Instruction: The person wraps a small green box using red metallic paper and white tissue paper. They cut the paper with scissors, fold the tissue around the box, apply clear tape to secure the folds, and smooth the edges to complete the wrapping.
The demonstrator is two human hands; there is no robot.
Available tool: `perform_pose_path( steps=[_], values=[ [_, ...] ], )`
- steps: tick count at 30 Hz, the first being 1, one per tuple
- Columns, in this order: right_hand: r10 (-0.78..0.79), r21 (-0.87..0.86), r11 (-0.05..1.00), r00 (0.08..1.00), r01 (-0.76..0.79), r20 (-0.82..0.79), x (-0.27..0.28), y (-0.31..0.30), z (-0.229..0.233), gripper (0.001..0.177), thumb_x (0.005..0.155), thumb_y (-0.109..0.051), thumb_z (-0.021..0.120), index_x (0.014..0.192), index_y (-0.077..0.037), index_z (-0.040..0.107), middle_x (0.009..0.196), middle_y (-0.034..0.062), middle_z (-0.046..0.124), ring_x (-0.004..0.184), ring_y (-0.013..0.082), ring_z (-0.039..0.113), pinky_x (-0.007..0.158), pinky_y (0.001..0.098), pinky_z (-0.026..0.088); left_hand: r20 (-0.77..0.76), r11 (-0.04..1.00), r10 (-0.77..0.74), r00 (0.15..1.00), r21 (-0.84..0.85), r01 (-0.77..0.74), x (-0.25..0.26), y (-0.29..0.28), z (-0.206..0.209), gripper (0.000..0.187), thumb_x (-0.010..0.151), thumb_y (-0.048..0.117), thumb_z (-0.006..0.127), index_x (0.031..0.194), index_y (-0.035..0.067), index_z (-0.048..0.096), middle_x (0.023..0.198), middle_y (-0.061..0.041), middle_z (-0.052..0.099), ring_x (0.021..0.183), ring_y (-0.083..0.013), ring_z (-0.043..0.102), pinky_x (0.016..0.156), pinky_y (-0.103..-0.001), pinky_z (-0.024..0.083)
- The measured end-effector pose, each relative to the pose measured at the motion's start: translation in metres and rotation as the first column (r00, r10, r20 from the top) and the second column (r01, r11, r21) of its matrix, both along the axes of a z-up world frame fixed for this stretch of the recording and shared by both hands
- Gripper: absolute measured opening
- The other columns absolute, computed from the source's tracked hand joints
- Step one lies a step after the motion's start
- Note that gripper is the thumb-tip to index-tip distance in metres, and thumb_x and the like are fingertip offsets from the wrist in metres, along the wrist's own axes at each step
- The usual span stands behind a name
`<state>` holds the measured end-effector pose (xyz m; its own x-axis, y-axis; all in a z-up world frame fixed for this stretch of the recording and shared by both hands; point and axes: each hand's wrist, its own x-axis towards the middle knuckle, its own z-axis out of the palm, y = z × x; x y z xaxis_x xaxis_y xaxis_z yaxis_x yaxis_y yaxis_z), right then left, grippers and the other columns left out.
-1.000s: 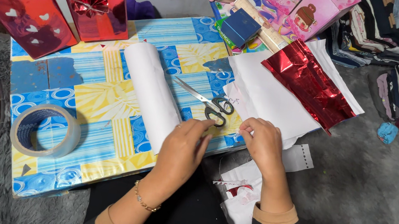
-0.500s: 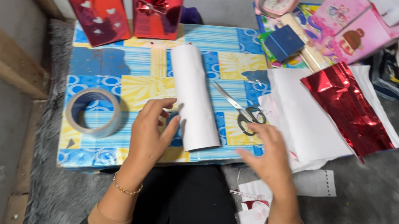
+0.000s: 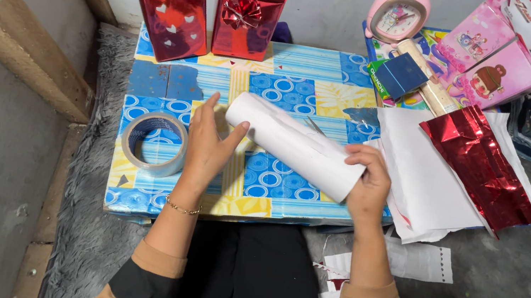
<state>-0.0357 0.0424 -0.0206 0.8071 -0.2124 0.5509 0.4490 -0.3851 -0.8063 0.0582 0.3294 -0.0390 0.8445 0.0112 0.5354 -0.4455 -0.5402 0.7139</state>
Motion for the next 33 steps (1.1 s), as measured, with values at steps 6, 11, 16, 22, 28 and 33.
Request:
perform_pose_path(
  steps=[6,11,16,22,28,33],
  values=[
    [0.097,0.237,0.967,0.995,-0.093,-0.006,0.010,-0.025,0.003,0.012,0.091,0.002,0.065,0.098,-0.007,0.063,0.144,0.0117,0.058,0.125,0.0219,0.057,0.107,0.0348,0.049,-0.446,0.941,-0.274,0.852,-0.306,0.143,0.000,0.004,-0.002,0.038,0.087,0.031,0.082,0.099,-0.002,0.069,0.093,-0.011,0.071,0.083,-0.0171,0.066,0.075,-0.030,0.053],
    [0.097,0.506,0.862,0.968,0.035,-0.232,0.006,-0.032,-0.004,0.035,0.100,-0.013,0.054,0.135,-0.014,0.053,0.129,0.0107,0.060,0.117,0.0183,0.061,0.097,0.0339,0.053,-0.300,0.782,-0.461,0.835,-0.582,0.222,-0.013,-0.003,0.006,0.021,0.095,0.017,0.075,0.100,0.000,0.064,0.091,-0.006,0.068,0.081,-0.0081,0.059,0.071,-0.023,0.049],
    [0.311,0.709,0.705,0.905,-0.015,-0.290,0.004,-0.040,-0.016,0.051,0.109,-0.043,0.033,0.125,0.000,0.054,0.120,0.0168,0.068,0.110,0.0206,0.066,0.095,0.0322,0.055,-0.185,0.810,-0.357,0.916,-0.549,0.205,-0.024,-0.007,0.018,0.024,0.100,0.014,0.066,0.120,0.003,0.058,0.103,-0.006,0.071,0.091,-0.0084,0.065,0.073,-0.023,0.052],
    [0.096,0.358,0.933,0.940,0.028,-0.326,0.010,-0.011,-0.011,0.035,0.096,-0.009,0.069,0.127,0.000,0.057,0.100,0.0114,0.074,0.089,0.0121,0.068,0.080,0.0285,0.054,-0.098,0.936,-0.169,0.981,-0.326,0.129,-0.038,-0.006,0.034,0.056,0.098,0.007,0.063,0.151,0.003,0.043,0.111,-0.017,0.070,0.091,-0.0219,0.070,0.089,-0.034,0.053],
    [-0.325,-0.430,0.883,0.906,0.189,-0.270,0.019,0.014,-0.001,0.048,0.089,-0.012,0.077,0.132,-0.007,0.055,0.082,0.0175,0.074,0.071,0.0299,0.072,0.065,0.0389,0.053,-0.398,0.978,0.137,0.907,0.200,-0.060,-0.041,-0.012,0.037,0.068,0.093,0.013,0.068,0.153,0.007,0.038,0.137,-0.028,0.055,0.119,-0.0403,0.059,0.096,-0.046,0.052],
    [-0.366,-0.557,0.813,0.892,0.169,-0.264,0.025,0.021,-0.002,0.056,0.091,-0.019,0.075,0.139,-0.006,0.050,0.089,0.0228,0.072,0.081,0.0426,0.071,0.069,0.0477,0.054,-0.112,0.836,0.017,0.994,0.546,0.048,-0.047,-0.036,0.020,0.078,0.085,0.043,0.073,0.148,0.010,0.043,0.156,-0.023,0.034,0.148,-0.0408,0.028,0.113,-0.073,0.019]
  ],
)
